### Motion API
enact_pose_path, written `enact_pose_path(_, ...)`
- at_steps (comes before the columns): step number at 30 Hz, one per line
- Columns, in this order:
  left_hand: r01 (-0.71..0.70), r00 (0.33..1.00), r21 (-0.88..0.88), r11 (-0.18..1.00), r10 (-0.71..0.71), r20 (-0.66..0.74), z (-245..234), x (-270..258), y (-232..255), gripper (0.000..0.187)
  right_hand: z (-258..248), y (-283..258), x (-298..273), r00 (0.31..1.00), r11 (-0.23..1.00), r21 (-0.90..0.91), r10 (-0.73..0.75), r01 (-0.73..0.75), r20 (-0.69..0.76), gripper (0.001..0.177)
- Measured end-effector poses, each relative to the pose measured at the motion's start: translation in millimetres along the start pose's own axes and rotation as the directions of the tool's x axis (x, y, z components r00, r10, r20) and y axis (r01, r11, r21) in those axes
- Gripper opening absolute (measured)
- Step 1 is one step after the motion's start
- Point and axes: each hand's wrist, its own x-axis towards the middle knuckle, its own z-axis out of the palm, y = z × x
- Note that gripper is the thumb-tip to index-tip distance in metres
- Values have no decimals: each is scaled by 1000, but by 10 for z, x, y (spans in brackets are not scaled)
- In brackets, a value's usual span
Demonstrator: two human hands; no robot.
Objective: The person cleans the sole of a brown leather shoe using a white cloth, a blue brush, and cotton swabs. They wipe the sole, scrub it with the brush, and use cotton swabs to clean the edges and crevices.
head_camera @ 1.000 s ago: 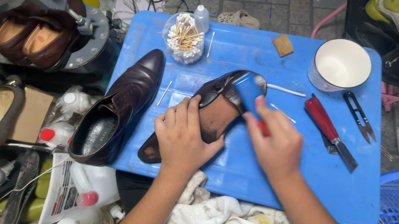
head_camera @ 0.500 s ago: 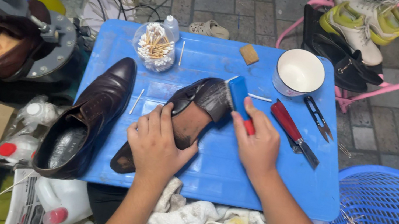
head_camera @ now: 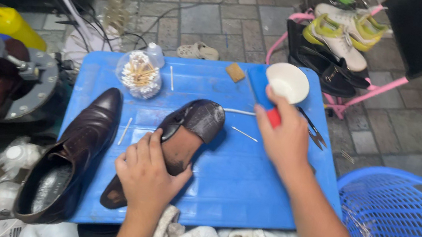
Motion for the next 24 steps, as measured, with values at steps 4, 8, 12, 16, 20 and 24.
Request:
enact_pose_path(4, -7, 1000, 14, 1000, 7, 6, 6, 8, 8, 86, -326, 369, 663, 915, 915, -320, 328, -247, 233, 43)
enact_pose_path(8, -9, 1000, 39, 999, 9, 0, 5, -21, 20, 87, -302, 649, 1009, 805, 821, -522, 462, -230, 372, 42)
enact_pose_path(12, -9, 1000, 65, 998, 9, 1, 1, -8, 32, 89, -183, 807, 1118, 715, 762, -610, 549, -215, 433, 43)
enact_pose_path(16, -7, 1000, 58, 998, 7, -3, 3, 2, 29, 90, -149, 786, 1071, 763, 810, -559, 472, -177, 442, 43)
enact_pose_path(20, -1, 999, 36, 999, 0, 38, -6, 25, 16, 90, -407, 591, 829, 874, 885, -421, 356, -200, 332, 45)
enact_pose_path(24, -12, 1000, -28, 1000, 13, 5, -18, 15, -4, 91, -451, 250, 292, 967, 986, -69, 165, -154, 195, 46)
